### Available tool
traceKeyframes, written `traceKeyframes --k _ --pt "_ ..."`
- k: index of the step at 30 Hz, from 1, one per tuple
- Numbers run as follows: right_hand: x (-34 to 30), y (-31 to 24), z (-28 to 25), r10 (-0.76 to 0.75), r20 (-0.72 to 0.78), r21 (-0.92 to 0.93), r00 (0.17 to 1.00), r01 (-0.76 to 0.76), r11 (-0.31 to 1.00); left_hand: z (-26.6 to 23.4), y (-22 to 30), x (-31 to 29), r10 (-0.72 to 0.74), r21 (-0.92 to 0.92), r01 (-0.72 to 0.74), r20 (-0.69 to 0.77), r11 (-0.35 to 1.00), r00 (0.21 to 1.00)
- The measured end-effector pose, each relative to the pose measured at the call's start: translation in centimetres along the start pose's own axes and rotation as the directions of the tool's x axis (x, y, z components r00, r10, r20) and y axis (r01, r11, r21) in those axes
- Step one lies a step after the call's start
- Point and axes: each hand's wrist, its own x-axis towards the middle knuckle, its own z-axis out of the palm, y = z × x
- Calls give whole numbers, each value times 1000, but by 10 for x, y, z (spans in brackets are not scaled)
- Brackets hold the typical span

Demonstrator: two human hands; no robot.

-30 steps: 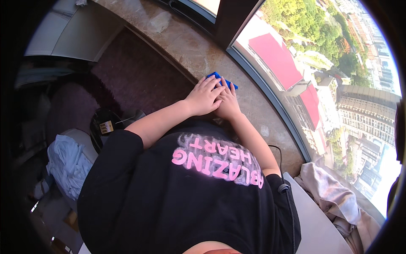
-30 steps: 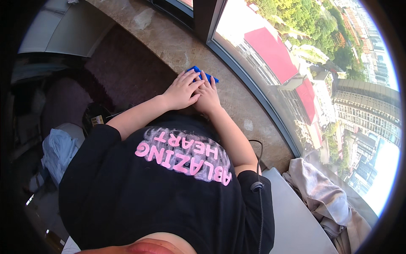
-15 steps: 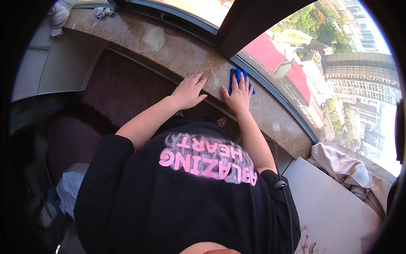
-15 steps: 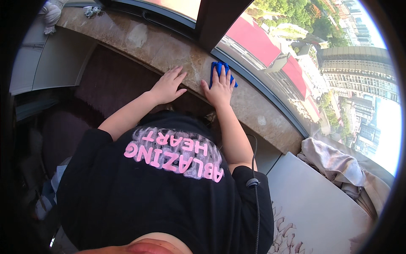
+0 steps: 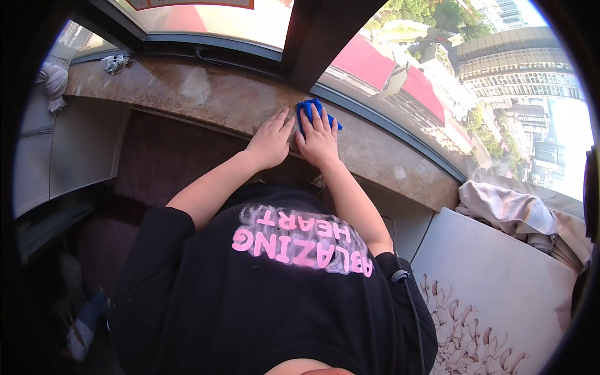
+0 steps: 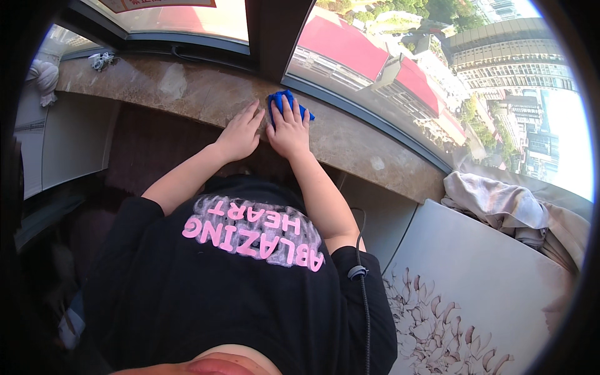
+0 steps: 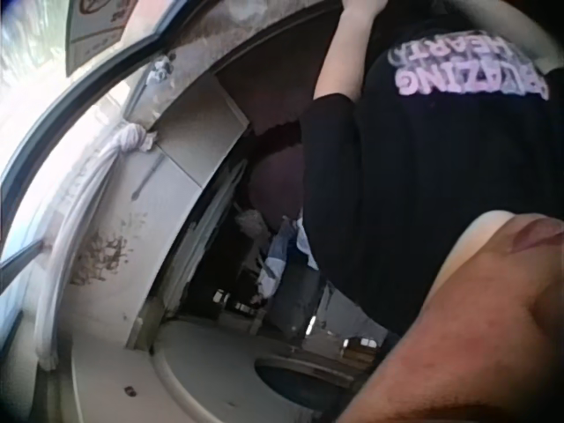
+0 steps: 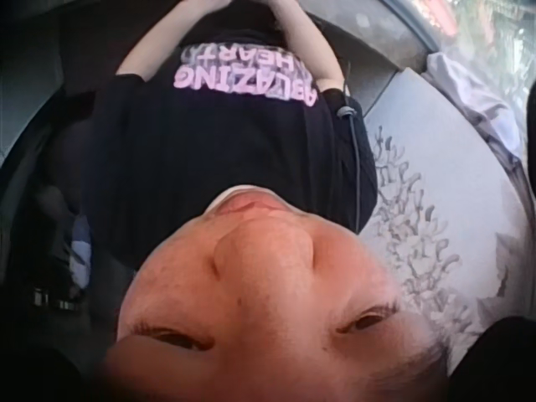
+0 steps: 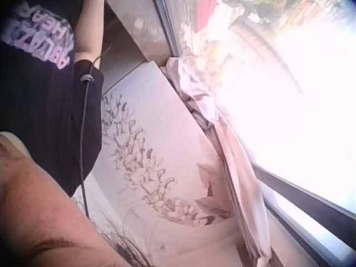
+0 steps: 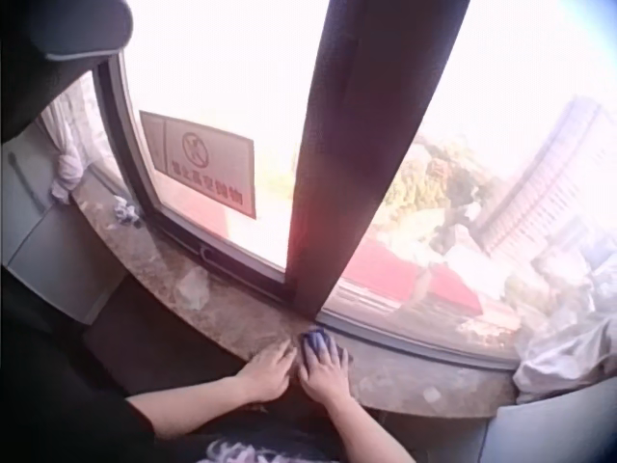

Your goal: The person wipes a window sill and a wall with a blue cloth, then moves to a round bed to fold and arrange a white duvet. The person handles the duvet repeatedly, smoothing and folding sections of the bedding.

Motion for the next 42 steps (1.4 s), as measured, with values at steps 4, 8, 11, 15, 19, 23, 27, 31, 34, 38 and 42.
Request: traceKeyframes --k 4,8,11,15,19,23,27,31,34,38,42 --pt "-29 70 -13 139 -11 -51 990 -140 989 16 26 12 63 -27 -60 122 998 990" --pt "-74 112 -20 349 -63 -83 935 -353 932 30 52 23 63 -13 -62 184 998 981" --pt "-80 107 -27 260 -43 -29 965 -262 965 49 72 38 54 -86 -44 126 995 991" --pt "-70 105 -26 -12 -3 113 1000 13 994 76 107 69 73 -121 -81 -69 989 995" --pt "-87 159 -46 91 -44 86 995 -87 992 91 142 97 109 -75 -110 -6 991 994" --pt "-135 249 -65 283 -66 31 957 -281 959 120 192 126 202 -29 -200 178 979 963" --pt "-189 330 -84 483 -124 16 867 -484 875 148 253 156 256 -35 -259 329 965 909" --pt "-229 382 -89 681 -217 4 700 -697 717 162 283 170 215 64 -285 504 956 836" --pt "-250 384 -92 684 -216 3 696 -700 714 160 283 169 216 99 -316 539 944 814" --pt "-255 339 -89 606 -229 5 761 -622 783 162 282 171 230 73 -320 549 944 804" --pt "-238 279 -83 483 -166 121 860 -468 875 165 277 172 268 60 -355 542 933 796"
